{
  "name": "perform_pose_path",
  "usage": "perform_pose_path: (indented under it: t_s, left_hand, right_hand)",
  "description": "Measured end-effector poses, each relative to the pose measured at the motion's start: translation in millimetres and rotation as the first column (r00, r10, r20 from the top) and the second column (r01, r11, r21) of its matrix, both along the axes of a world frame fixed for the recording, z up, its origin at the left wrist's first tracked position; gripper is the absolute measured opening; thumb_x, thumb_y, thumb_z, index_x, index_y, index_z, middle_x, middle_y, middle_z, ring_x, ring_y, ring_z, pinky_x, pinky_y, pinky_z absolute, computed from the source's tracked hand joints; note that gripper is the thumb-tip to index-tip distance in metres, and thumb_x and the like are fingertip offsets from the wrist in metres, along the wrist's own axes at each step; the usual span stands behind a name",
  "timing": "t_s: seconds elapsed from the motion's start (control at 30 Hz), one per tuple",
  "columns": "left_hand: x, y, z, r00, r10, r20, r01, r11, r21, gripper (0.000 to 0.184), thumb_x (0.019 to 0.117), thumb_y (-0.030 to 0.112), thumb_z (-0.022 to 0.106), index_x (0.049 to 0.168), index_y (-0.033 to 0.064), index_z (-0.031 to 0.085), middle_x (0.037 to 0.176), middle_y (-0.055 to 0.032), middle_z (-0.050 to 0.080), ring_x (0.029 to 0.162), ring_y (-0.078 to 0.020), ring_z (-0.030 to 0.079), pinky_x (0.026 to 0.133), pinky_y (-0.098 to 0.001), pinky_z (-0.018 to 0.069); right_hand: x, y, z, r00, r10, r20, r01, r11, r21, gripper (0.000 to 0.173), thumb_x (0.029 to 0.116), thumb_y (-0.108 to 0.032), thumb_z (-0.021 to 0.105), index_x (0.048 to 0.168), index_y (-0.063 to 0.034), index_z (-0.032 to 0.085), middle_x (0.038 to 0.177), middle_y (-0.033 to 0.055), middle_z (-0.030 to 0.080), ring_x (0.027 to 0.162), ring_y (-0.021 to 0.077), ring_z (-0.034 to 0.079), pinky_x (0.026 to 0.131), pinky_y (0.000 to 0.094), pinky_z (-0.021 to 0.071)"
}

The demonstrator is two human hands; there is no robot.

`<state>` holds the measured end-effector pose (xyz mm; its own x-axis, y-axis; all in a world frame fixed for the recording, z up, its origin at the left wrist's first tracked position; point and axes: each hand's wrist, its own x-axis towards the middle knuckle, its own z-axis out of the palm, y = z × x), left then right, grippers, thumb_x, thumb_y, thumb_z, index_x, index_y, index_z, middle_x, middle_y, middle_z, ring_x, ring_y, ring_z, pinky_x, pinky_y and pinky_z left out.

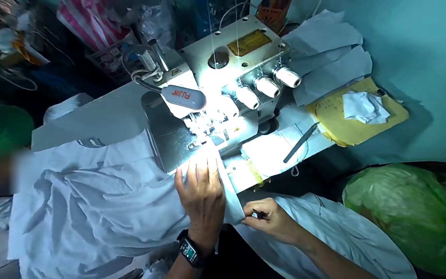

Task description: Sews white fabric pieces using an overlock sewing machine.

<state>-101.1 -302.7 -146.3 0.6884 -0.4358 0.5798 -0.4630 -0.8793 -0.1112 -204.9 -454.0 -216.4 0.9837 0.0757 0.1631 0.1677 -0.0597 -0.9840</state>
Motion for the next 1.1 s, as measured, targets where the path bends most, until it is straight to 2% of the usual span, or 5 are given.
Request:
perform_pose_path:
  t_s: [0.37, 0.6, 0.9, 1.03, 1.1]
  left_hand:
    - [61.7, 35.8, 24.1, 0.912, -0.262, -0.317, 0.196, 0.954, -0.226, 0.033, 0.1014, 0.012, 0.047, 0.121, -0.0057, 0.067, 0.129, -0.0218, 0.068, 0.129, -0.0351, 0.061, 0.111, -0.0541, 0.0418]
    - [111.1, 44.4, 45.8, 0.843, -0.325, -0.429, 0.172, 0.918, -0.358, 0.023, 0.0995, 0.009, 0.062, 0.121, -0.0006, 0.061, 0.108, -0.0211, 0.068, 0.1, -0.0379, 0.067, 0.093, -0.0587, 0.0493]
    - [186.2, 37.1, 51.6, 0.846, -0.267, -0.461, -0.004, 0.862, -0.507, 0.044, 0.0956, 0.021, 0.069, 0.128, -0.0074, 0.059, 0.121, -0.0273, 0.067, 0.114, -0.0394, 0.065, 0.101, -0.0563, 0.047]
    - [206.3, 47.3, 43.7, 0.813, -0.155, -0.561, -0.264, 0.761, -0.593, 0.063, 0.0979, 0.033, 0.067, 0.143, -0.0065, 0.048, 0.137, -0.0289, 0.058, 0.129, -0.0399, 0.057, 0.111, -0.0548, 0.0414]
    - [203.9, 53.7, 35.8, 0.812, -0.126, -0.569, -0.359, 0.661, -0.659, 0.053, 0.0989, 0.035, 0.065, 0.129, -0.0083, 0.059, 0.122, -0.0273, 0.065, 0.116, -0.0361, 0.061, 0.103, -0.0541, 0.0449]
  right_hand:
    - [30.3, 20.6, 39.0, 0.958, -0.281, 0.055, 0.279, 0.959, 0.042, 0.009, 0.0785, -0.003, 0.073, 0.085, -0.004, 0.066, 0.075, -0.0056, 0.067, 0.062, -0.0087, 0.056, 0.056, 0.0069, 0.045]
    - [87.7, 26.7, 50.0, 0.898, -0.337, 0.281, 0.342, 0.939, 0.034, 0.006, 0.0802, 0.002, 0.07, 0.086, 0.0039, 0.071, 0.079, 0.0022, 0.071, 0.068, -0.0055, 0.059, 0.062, 0.0093, 0.0474]
    - [123.3, 31.4, 52.4, 0.738, -0.38, 0.558, 0.609, 0.731, -0.308, 0.015, 0.0892, -0.014, 0.068, 0.082, -0.0035, 0.076, 0.065, 0.0057, 0.067, 0.055, 0.0122, 0.06, 0.052, 0.029, 0.0488]
    - [106.7, 29.4, 35.1, 0.729, -0.303, 0.614, 0.518, 0.831, -0.205, 0.018, 0.094, -0.011, 0.065, 0.088, 0.0013, 0.077, 0.076, 0.0094, 0.074, 0.067, 0.0076, 0.068, 0.065, 0.0207, 0.0561]
    - [97.4, 17.8, 18.7, 0.721, -0.288, 0.63, 0.523, 0.823, -0.223, 0.018, 0.095, -0.011, 0.065, 0.091, 0.0019, 0.076, 0.082, 0.0111, 0.076, 0.074, 0.0087, 0.072, 0.073, 0.0208, 0.0577]
